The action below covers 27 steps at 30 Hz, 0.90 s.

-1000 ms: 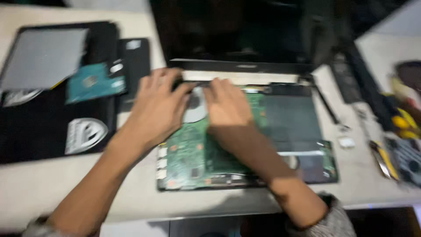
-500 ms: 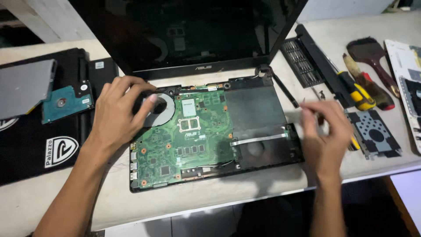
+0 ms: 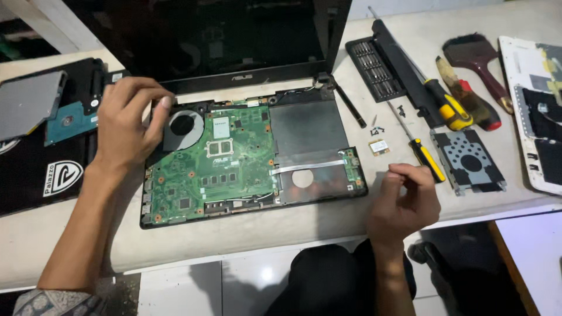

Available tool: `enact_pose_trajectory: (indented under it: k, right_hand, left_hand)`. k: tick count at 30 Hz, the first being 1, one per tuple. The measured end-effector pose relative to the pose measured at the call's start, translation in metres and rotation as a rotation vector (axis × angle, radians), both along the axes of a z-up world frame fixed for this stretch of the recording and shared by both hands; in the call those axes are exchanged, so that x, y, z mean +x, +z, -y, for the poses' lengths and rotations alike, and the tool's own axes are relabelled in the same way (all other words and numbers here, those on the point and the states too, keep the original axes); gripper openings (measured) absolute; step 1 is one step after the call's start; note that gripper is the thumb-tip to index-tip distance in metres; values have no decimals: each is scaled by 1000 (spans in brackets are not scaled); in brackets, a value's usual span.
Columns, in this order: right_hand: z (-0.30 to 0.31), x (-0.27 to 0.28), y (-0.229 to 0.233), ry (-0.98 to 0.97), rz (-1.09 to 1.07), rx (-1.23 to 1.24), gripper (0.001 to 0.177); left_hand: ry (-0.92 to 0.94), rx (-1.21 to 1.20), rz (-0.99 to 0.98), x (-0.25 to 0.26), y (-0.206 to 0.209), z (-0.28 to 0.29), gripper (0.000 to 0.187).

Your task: The person works on a disassembled laptop, using a screwdriver to remove and install screws on the motherboard and cooling fan. They also handle a small circuit board and connect a white cable to the back of the laptop chassis.

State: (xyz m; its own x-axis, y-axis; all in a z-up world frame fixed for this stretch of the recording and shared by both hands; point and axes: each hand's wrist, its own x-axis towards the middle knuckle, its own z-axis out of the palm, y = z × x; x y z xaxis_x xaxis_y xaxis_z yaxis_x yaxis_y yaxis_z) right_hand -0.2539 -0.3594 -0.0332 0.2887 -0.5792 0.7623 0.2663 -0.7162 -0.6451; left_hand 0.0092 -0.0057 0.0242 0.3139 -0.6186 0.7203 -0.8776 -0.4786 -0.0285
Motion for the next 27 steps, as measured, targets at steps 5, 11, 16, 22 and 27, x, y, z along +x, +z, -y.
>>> enact_pose_trajectory:
  k: [5, 11, 16, 22, 27]
  right_hand:
    - [7, 0, -8, -2, -7, 37, 14]
    - [5, 2, -8, -29, -95, 112, 17]
    - [6, 4, -17, -85, -108, 103, 23]
    - [13, 2, -25, -88, -110, -32, 16]
    - [17, -3, -35, -11, -113, 89, 12]
  left_hand:
    - [68, -186, 145, 19, 12, -21, 23]
    - [-5, -688, 114, 36, 59, 13, 39]
    - [4, -704, 161, 27, 58, 12, 29]
    - [10, -898, -15, 70, 13, -26, 27]
    - [89, -987, -219, 116, -35, -50, 14]
